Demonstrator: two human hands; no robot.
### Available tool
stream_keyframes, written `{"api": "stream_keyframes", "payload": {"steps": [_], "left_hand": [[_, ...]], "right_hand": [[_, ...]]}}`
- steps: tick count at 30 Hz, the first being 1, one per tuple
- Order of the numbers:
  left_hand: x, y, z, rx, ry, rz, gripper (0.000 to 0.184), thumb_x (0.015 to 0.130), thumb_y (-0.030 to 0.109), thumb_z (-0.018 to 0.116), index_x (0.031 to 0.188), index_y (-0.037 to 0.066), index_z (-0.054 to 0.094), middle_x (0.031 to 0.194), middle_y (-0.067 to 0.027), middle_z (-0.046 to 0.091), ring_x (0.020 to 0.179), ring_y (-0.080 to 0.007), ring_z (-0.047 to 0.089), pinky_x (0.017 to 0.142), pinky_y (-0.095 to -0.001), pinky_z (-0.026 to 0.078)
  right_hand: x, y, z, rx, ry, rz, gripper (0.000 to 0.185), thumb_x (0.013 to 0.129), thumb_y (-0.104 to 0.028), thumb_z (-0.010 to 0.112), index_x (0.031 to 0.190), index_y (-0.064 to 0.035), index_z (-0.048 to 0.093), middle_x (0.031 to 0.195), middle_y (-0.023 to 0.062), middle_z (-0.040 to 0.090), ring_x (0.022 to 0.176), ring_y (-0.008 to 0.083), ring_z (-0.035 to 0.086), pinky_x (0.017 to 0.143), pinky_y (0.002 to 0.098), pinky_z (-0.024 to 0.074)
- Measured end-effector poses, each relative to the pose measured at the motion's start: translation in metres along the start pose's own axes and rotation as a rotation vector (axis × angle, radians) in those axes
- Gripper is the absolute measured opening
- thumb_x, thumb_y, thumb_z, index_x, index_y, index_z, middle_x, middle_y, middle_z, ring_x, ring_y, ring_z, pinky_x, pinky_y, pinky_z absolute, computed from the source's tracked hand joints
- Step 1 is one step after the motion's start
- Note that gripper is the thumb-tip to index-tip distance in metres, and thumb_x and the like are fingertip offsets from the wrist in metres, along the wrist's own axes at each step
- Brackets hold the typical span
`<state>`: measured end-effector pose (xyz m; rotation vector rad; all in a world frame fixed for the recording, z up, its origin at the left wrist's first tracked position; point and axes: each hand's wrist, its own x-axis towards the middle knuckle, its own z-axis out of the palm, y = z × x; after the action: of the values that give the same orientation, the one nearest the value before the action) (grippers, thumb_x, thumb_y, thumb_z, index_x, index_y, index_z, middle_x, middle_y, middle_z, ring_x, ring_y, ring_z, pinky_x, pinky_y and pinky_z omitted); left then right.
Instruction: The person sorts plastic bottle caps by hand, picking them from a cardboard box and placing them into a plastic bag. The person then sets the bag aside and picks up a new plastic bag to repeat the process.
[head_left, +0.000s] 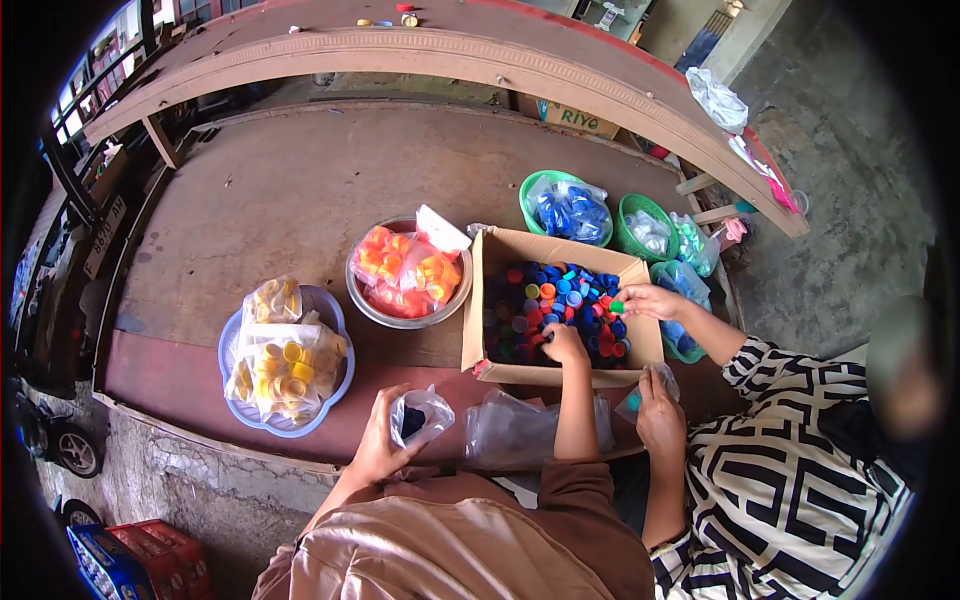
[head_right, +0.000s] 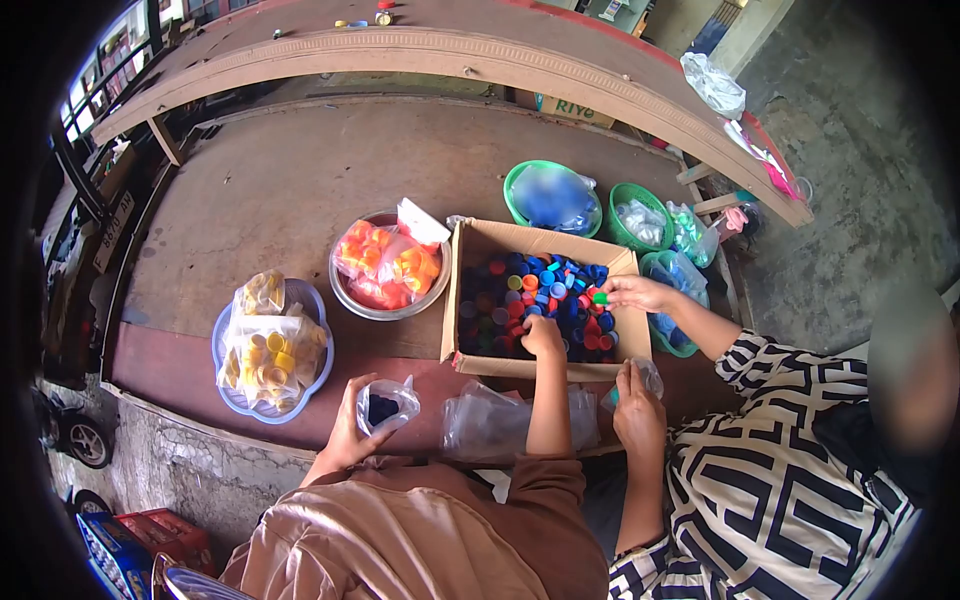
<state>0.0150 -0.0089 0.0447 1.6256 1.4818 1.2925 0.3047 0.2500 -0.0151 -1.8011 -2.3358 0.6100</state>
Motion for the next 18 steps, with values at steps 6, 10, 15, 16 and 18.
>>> {"api": "stream_keyframes", "payload": {"steps": [6,10,15,16,18], "left_hand": [[-0.001,0.004,0.002,-0.027,0.003,-0.023,0.068,0.065,0.01,0.075,0.119,-0.001,0.037,0.111,-0.0199,0.046,0.102,-0.0351,0.051,0.087,-0.0401,0.043],[0.0,0.005,-0.002,-0.036,0.007,-0.014,0.067,0.065,0.009,0.075,0.119,0.0,0.038,0.11,-0.0197,0.047,0.102,-0.0347,0.051,0.087,-0.0397,0.043],[-0.001,0.0,-0.002,0.01,0.009,0.02,0.071,0.064,0.01,0.076,0.122,-0.001,0.037,0.108,-0.0159,0.047,0.1,-0.0281,0.052,0.086,-0.0364,0.043],[-0.001,0.0,-0.002,0.018,0.005,0.025,0.071,0.064,0.01,0.076,0.122,-0.001,0.037,0.108,-0.0161,0.047,0.1,-0.0282,0.052,0.086,-0.0365,0.043],[-0.001,0.002,-0.003,0.009,0.006,0.021,0.069,0.064,0.01,0.075,0.121,-0.001,0.037,0.109,-0.0171,0.047,0.101,-0.0303,0.052,0.087,-0.0376,0.043]], "right_hand": [[-0.011,-0.023,-0.012,0.426,0.021,0.038,0.015,0.076,0.0,0.059,0.09,-0.0006,0.066,0.081,0.0128,0.068,0.081,0.0134,0.065,0.07,0.0257,0.0499],[-0.025,-0.051,-0.022,0.933,0.164,-0.34,0.019,0.083,0.006,0.054,0.1,0.0031,0.062,0.099,0.0106,0.064,0.09,0.0146,0.062,0.084,0.0264,0.0474],[-0.059,-0.104,-0.021,1.312,0.165,-0.588,0.019,0.082,0.007,0.056,0.1,0.0033,0.06,0.098,0.0138,0.063,0.09,0.0219,0.063,0.083,0.0337,0.0512],[-0.063,-0.114,-0.023,1.262,0.183,-0.591,0.019,0.081,0.006,0.056,0.099,0.0018,0.062,0.096,0.0118,0.064,0.088,0.019,0.063,0.081,0.0307,0.0501],[-0.068,-0.124,-0.031,0.971,0.287,-0.541,0.02,0.079,0.004,0.059,0.098,0.0003,0.063,0.089,0.0087,0.065,0.084,0.0138,0.062,0.075,0.0261,0.0485]]}}
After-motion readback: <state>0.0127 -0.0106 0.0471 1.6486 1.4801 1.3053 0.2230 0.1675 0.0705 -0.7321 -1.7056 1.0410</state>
